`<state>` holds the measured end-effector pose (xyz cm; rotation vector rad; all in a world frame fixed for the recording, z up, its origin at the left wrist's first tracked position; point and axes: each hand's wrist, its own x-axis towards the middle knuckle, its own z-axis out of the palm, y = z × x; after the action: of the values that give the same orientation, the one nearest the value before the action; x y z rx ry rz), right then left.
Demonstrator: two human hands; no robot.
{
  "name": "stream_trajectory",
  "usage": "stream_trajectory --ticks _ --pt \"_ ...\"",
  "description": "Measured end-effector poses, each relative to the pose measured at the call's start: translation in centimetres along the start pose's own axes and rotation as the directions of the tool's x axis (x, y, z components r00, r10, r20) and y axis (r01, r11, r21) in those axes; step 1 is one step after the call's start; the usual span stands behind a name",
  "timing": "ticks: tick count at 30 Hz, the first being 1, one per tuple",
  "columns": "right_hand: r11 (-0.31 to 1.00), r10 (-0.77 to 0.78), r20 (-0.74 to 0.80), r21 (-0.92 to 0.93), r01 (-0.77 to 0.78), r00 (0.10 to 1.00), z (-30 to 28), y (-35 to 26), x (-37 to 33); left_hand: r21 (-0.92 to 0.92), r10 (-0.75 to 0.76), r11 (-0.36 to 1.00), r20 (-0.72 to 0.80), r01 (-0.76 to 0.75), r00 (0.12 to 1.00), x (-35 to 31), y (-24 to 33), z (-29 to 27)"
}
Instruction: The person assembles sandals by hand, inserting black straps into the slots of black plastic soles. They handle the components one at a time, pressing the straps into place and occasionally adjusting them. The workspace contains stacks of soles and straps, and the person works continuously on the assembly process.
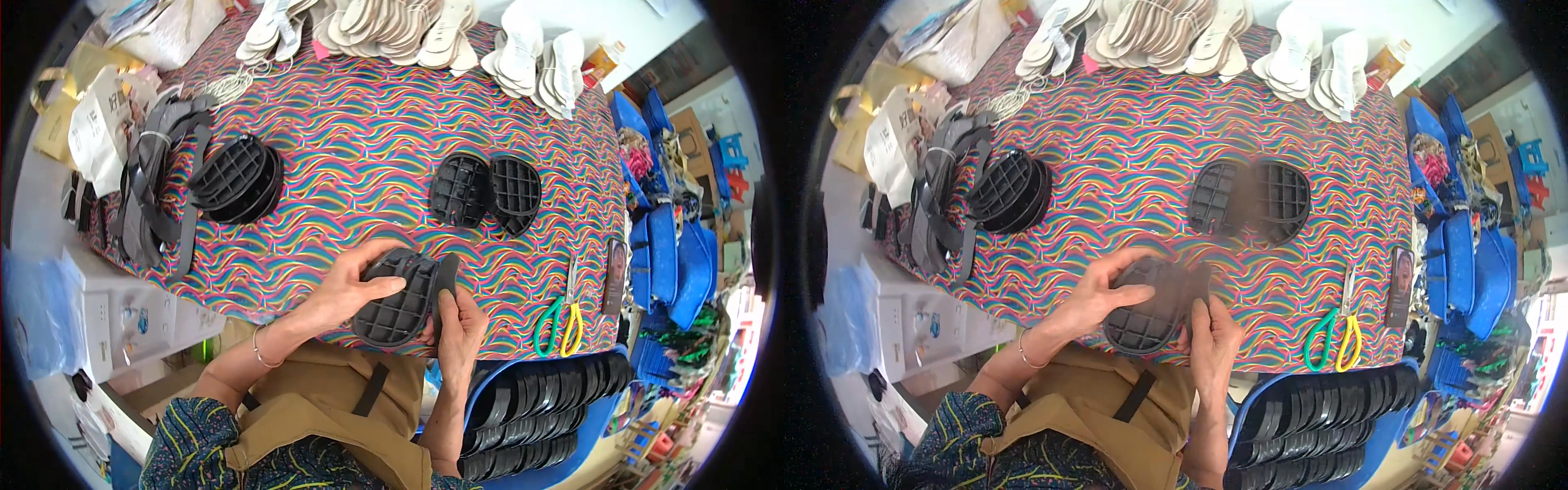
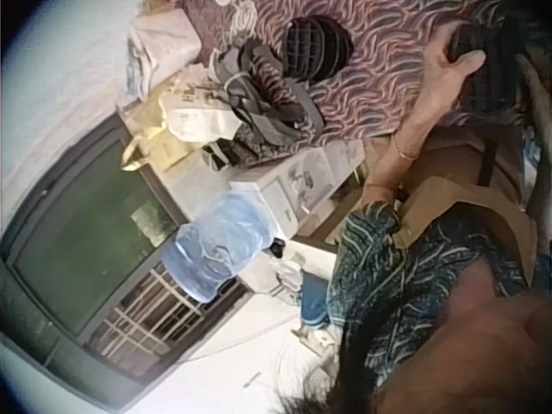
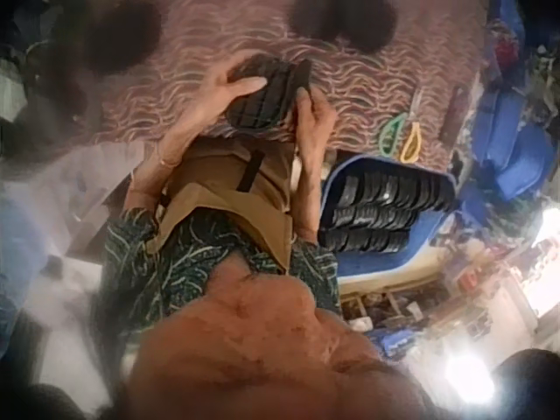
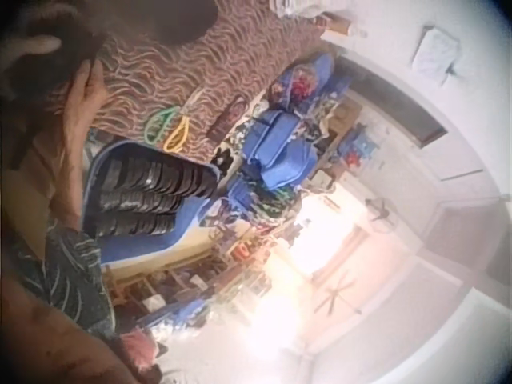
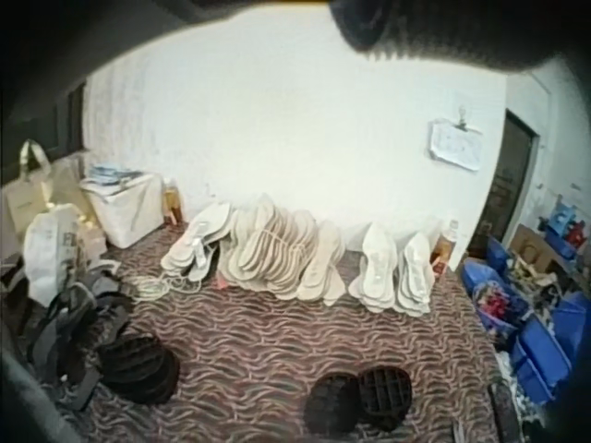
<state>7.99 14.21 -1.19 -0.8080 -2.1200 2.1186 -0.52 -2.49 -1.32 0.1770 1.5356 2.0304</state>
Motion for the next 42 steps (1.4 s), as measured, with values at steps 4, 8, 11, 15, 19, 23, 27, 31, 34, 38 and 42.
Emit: stream_trajectory --ticks 4,8,11,15,19,23,27,31,34,38,42 --pt "0.993 -0.073 -0.022 -0.089 0.071 0.997 -0.2 1.4 0.3 0.037 -0.04 0.998 0.003 0.04 0.999 0.3 -0.5 0.4" --pt "0.994 -0.092 -0.015 -0.052 0.091 0.996 -0.3 1.6 0.4 0.08 -0.025 0.996 -0.001 0.025 1.0 0.6 -0.6 0.5" --pt "0.992 -0.114 -0.02 -0.056 0.113 0.993 0.0 1.7 0.4 0.082 -0.038 0.996 -0.004 0.038 0.999 0.6 -0.6 0.4" --pt "0.992 -0.101 -0.004 -0.077 0.101 0.995 0.1 1.0 0.4 0.057 -0.049 0.997 0.005 0.048 0.999 0.8 -0.9 0.3" --pt "0.986 -0.085 0.017 -0.144 0.086 0.996 0.1 0.6 0.4 0.063 -0.062 0.996 0.014 0.061 0.998 1.1 -0.8 0.1" --pt "0.964 -0.079 0.083 -0.246 0.098 0.993 -0.1 0.6 0.3 0.028 -0.1 0.995 0.008 0.099 0.995 1.3 0.0 0.2" --pt "0.89 -0.167 0.154 -0.402 0.216 0.974 -0.4 0.2 -0.3 -0.019 -0.132 0.991 -0.037 0.131 0.991 1.2 0.2 0.4" --pt "0.817 -0.327 0.172 -0.442 0.37 0.929 -0.3 0.2 -1.9 -0.081 -0.083 0.994 -0.085 0.076 0.993 0.9 0.1 0.7" --pt "0.933 -0.148 0.138 -0.309 0.185 0.979 -0.8 1.3 -3.3 -0.091 -0.048 0.995 -0.112 0.038 0.993 0.7 0.6 1.1" --pt "0.991 -0.091 0.032 -0.095 0.094 0.995 0.1 1.4 -4.8 0.022 0.097 0.995 -0.173 -0.095 0.98 1.0 0.6 2.1" --pt "0.998 -0.061 -0.004 -0.012 0.061 0.998 0.6 0.9 -5.6 0.049 0.105 0.994 -0.199 -0.097 0.974 1.1 0.8 2.6"
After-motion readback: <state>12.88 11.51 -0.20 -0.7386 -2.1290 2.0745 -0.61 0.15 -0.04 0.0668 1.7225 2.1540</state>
